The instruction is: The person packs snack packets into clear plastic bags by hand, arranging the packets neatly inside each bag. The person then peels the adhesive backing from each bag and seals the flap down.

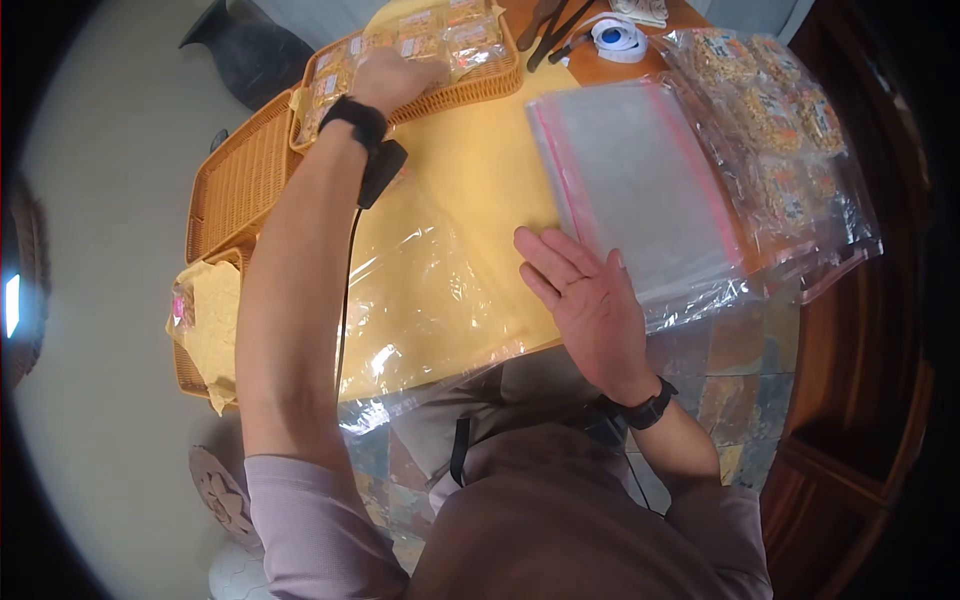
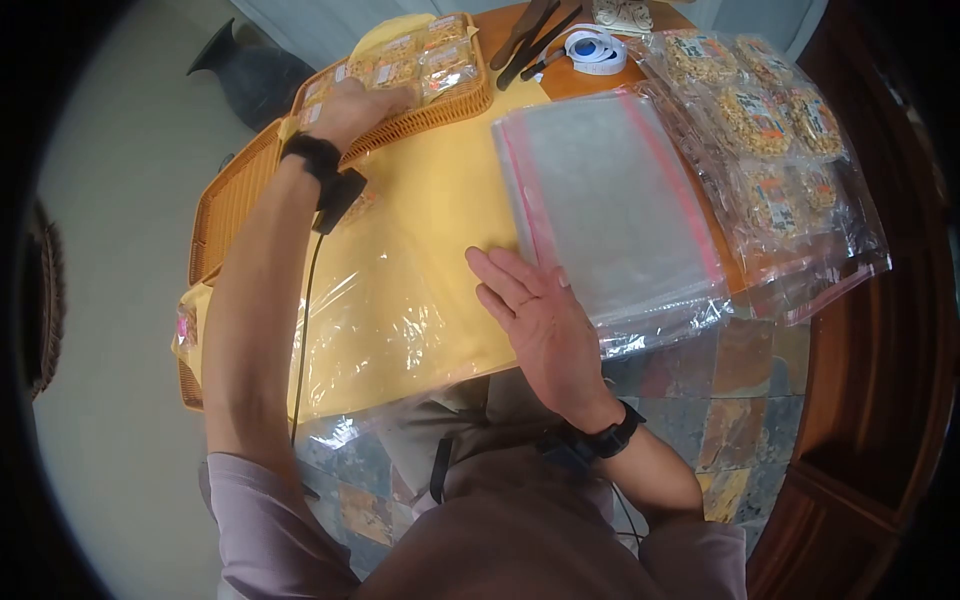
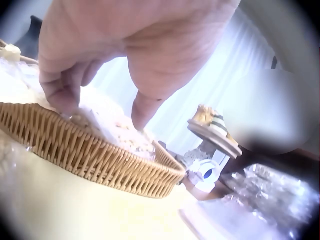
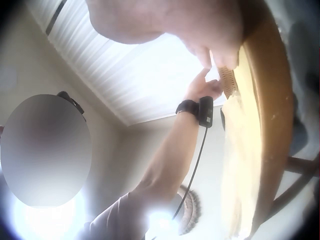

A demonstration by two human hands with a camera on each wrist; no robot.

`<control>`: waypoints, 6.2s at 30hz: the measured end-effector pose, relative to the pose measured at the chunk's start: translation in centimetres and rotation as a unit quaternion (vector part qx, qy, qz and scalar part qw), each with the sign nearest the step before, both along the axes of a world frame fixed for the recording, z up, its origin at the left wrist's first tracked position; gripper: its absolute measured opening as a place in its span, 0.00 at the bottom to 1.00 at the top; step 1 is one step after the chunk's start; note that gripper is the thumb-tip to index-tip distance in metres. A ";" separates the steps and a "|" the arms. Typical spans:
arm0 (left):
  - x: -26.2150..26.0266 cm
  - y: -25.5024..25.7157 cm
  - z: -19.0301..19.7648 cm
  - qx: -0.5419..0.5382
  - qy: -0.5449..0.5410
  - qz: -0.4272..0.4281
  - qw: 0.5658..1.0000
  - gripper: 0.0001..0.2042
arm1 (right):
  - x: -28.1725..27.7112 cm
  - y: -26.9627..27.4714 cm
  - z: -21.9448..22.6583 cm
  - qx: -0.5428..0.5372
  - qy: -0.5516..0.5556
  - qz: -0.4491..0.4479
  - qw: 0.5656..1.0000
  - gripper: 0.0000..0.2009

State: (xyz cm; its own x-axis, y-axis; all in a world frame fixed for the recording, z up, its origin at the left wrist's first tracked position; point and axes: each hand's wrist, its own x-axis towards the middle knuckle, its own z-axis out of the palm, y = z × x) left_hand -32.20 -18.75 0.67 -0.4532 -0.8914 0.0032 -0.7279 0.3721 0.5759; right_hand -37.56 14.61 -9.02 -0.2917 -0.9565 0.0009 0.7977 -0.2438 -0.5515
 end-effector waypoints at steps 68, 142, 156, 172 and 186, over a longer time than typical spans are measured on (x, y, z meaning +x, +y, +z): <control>17.0 29.5 -7.7 0.168 0.639 0.174 0.730 0.35 | 6.9 0.3 3.7 -0.155 0.815 -0.135 0.542 0.08; 23.9 18.6 2.5 -0.217 -0.034 -0.182 0.958 0.28 | 6.3 -11.1 2.9 0.059 0.902 0.029 0.426 0.46; 21.9 10.1 -9.2 -0.068 -0.125 -0.069 0.987 0.51 | 3.0 -13.5 2.9 0.060 0.900 0.094 0.422 0.54; 29.8 6.5 -4.4 -0.076 0.031 0.031 0.996 0.41 | 2.8 -7.5 7.3 0.130 0.830 0.238 0.488 0.60; 28.1 10.3 -1.2 -0.045 -0.006 0.051 0.998 0.24 | 2.4 -8.9 2.7 0.062 0.853 0.217 0.470 0.57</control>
State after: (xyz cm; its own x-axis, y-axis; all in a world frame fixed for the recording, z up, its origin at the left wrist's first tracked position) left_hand -4.13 -8.41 -0.54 -0.3608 -0.9292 0.0803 -0.7712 0.3457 0.5346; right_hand -35.16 5.69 -6.33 0.2557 -0.9489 -0.1851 -0.8728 -0.1442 -0.4663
